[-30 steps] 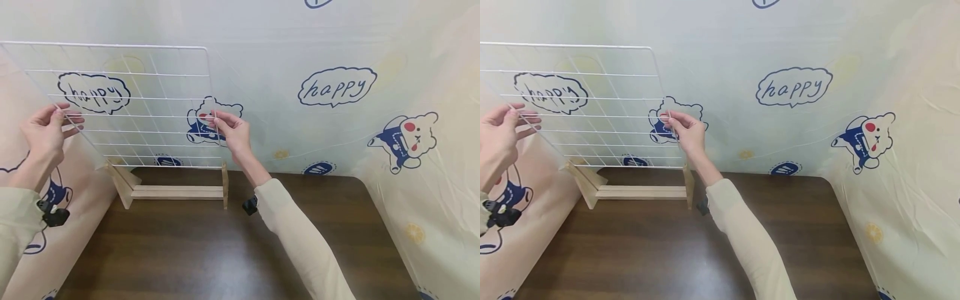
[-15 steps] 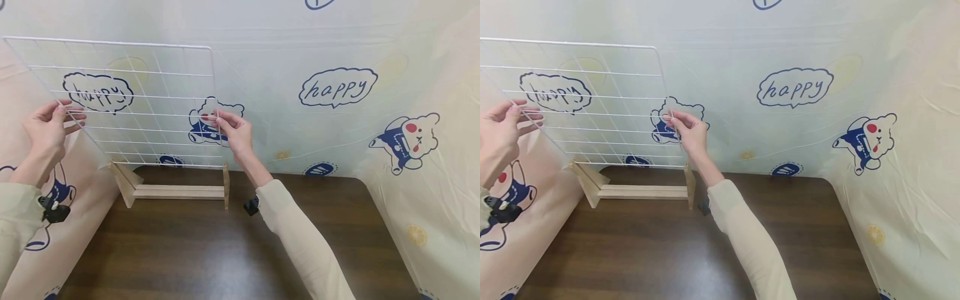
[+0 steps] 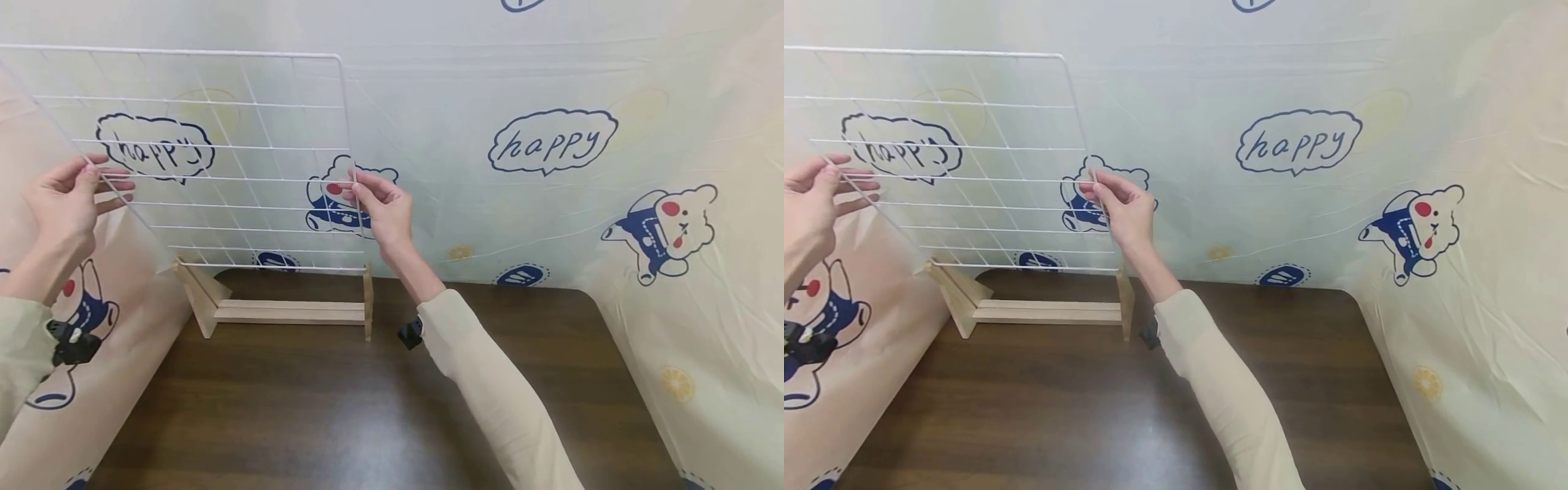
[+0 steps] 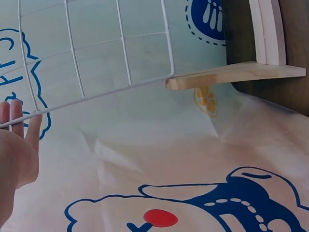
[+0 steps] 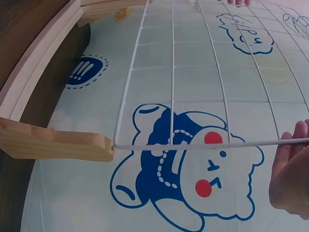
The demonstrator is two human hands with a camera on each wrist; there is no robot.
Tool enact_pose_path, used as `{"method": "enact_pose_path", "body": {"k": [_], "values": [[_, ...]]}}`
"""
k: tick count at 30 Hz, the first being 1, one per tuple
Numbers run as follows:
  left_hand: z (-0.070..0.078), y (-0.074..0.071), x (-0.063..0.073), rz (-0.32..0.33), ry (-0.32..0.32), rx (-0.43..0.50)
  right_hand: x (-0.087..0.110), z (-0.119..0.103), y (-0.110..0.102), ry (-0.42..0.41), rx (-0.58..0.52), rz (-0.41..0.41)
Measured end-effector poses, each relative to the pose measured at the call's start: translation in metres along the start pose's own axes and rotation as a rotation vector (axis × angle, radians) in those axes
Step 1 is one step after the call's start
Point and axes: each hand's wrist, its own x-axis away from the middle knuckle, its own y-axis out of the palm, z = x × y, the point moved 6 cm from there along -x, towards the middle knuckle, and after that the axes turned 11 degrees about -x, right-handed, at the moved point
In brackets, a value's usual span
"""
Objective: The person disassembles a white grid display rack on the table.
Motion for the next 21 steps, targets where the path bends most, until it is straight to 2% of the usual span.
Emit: {"method": "enact_pose_path", "body": {"k": [9, 21], "values": [[0.0007, 0.0028, 0.0008, 0.002, -0.008, 0.043, -0.0012, -0.0006, -0.0021, -0.003, -0.001, -0.005], [0.0028, 0.0056, 0.0001, -0.002, 0.019, -0.002, 0.0020, -0.0050, -0.0066, -0.009, -0.001, 0.016]]}}
